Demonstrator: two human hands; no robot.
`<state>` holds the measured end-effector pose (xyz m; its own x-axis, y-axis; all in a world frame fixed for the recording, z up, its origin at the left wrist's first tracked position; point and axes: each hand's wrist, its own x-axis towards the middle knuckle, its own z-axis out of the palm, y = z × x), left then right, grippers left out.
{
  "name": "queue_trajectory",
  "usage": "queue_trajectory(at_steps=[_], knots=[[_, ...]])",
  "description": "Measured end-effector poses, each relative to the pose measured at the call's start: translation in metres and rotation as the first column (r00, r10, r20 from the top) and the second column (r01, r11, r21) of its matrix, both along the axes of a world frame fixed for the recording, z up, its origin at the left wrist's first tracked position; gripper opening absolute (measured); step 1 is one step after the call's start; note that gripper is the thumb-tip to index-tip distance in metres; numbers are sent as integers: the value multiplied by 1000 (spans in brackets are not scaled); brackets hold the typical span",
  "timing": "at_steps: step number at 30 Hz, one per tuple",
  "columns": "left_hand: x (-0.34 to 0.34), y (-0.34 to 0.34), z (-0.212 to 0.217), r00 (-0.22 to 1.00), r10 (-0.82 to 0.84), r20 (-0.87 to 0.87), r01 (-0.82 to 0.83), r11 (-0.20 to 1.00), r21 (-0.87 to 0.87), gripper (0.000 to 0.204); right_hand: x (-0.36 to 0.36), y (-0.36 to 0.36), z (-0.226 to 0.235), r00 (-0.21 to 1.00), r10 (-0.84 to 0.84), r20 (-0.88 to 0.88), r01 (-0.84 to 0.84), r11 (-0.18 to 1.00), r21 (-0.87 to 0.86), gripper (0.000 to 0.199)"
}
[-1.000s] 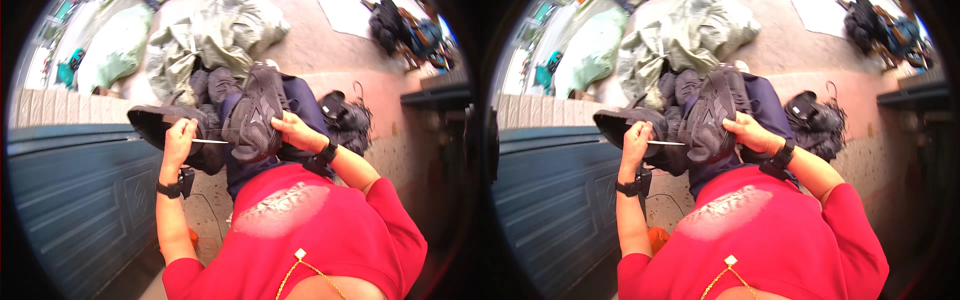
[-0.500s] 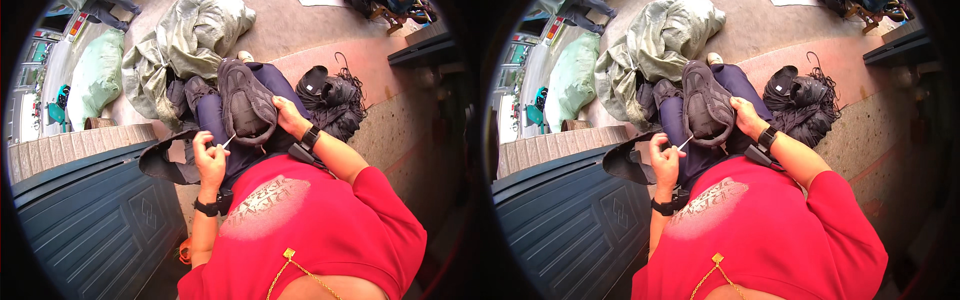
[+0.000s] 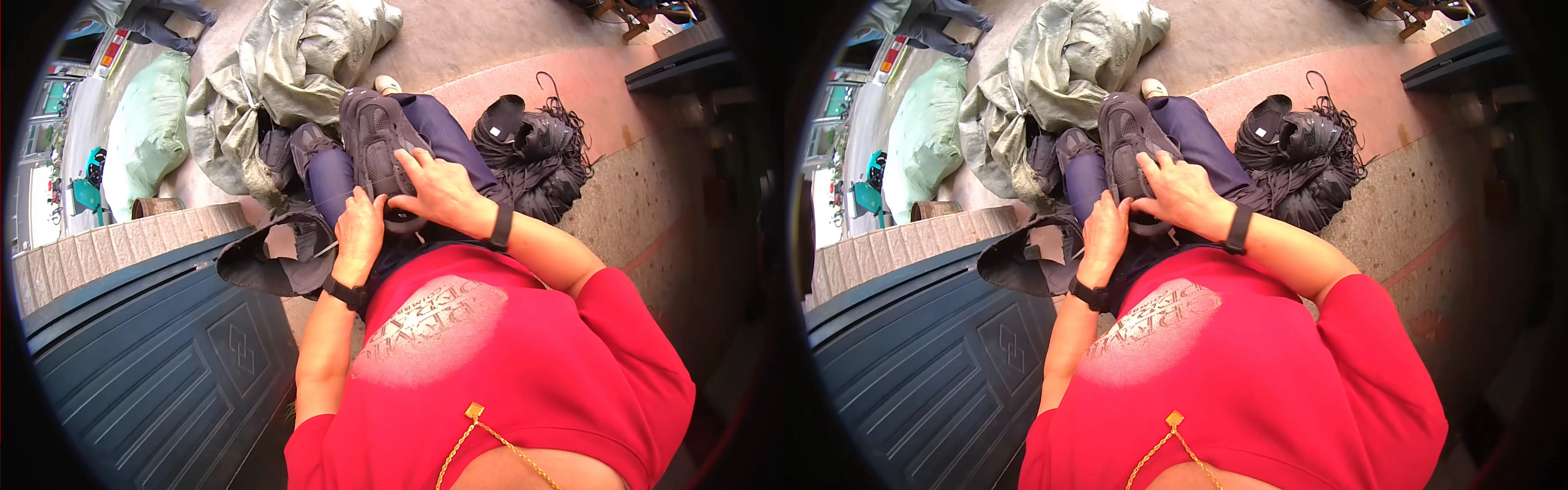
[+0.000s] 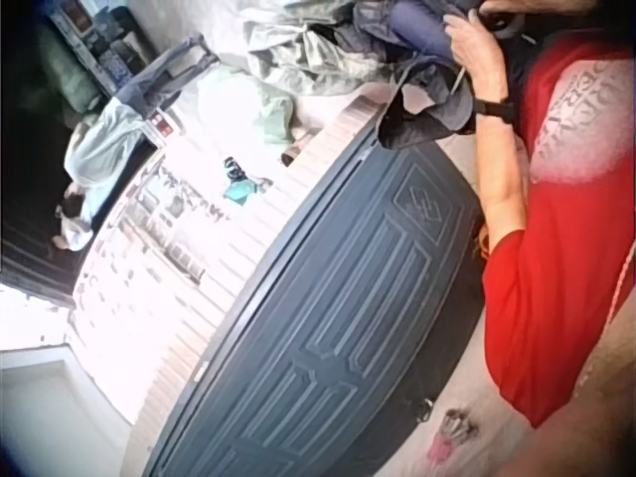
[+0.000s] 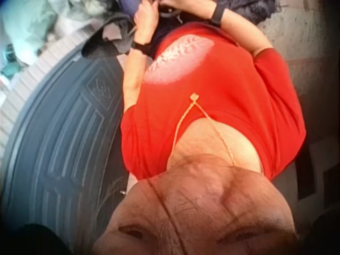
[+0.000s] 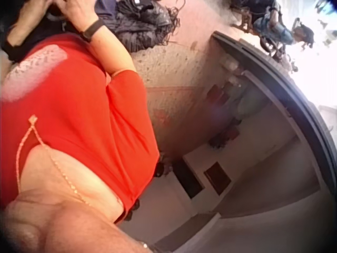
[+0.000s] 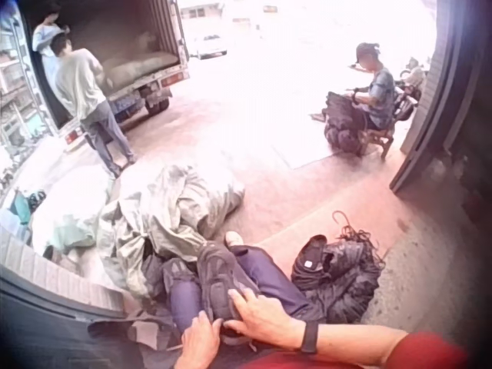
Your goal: Insert and thread laces into a pair of black sneakers.
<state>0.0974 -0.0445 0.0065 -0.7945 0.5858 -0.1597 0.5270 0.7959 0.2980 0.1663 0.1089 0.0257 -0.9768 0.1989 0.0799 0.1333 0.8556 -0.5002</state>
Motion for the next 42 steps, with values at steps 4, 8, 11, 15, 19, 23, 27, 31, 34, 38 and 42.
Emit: queue_trajectory(at_steps=[4,8,11,15,19,23,27,31,34,38,42], knots=[[3,-1,-6,999,5,-35,-4,1000,13,44,-5,5,-27,992,18,123,-33,992,123,47],[-1,3,-11,994,97,40,-100,992,74,40,-3,20,-46,996,80,-27,-80,997,-2,45],[-9,7,-26,988,107,115,-113,993,43,37,-11,25,-61,996,74,-44,-78,991,-106,44],[-14,7,-36,984,53,167,-67,995,77,37,-17,36,-68,996,91,8,-87,976,-200,45],[-15,12,-36,973,62,224,-76,996,54,36,-24,31,-67,992,115,47,-101,967,-234,41],[-19,3,-27,931,96,352,-120,992,48,35,-28,25,-67,988,132,75,-111,964,-241,39],[-7,-25,33,913,-65,-402,171,957,236,37,-19,13,-59,987,55,150,-28,984,-176,41],[-43,-98,40,580,494,-647,-304,869,390,48,-18,7,-30,991,109,-74,-102,990,93,36],[-59,-164,4,668,730,-145,-542,611,577,45,-34,2,-53,941,262,-216,-268,964,3,35],[-72,-179,14,783,621,-26,-544,704,457,31,-47,13,-50,938,342,-55,-344,939,-16,33],[-81,-156,50,799,570,-192,-448,776,444,28,-58,23,-57,921,382,76,-368,917,-154,22]])
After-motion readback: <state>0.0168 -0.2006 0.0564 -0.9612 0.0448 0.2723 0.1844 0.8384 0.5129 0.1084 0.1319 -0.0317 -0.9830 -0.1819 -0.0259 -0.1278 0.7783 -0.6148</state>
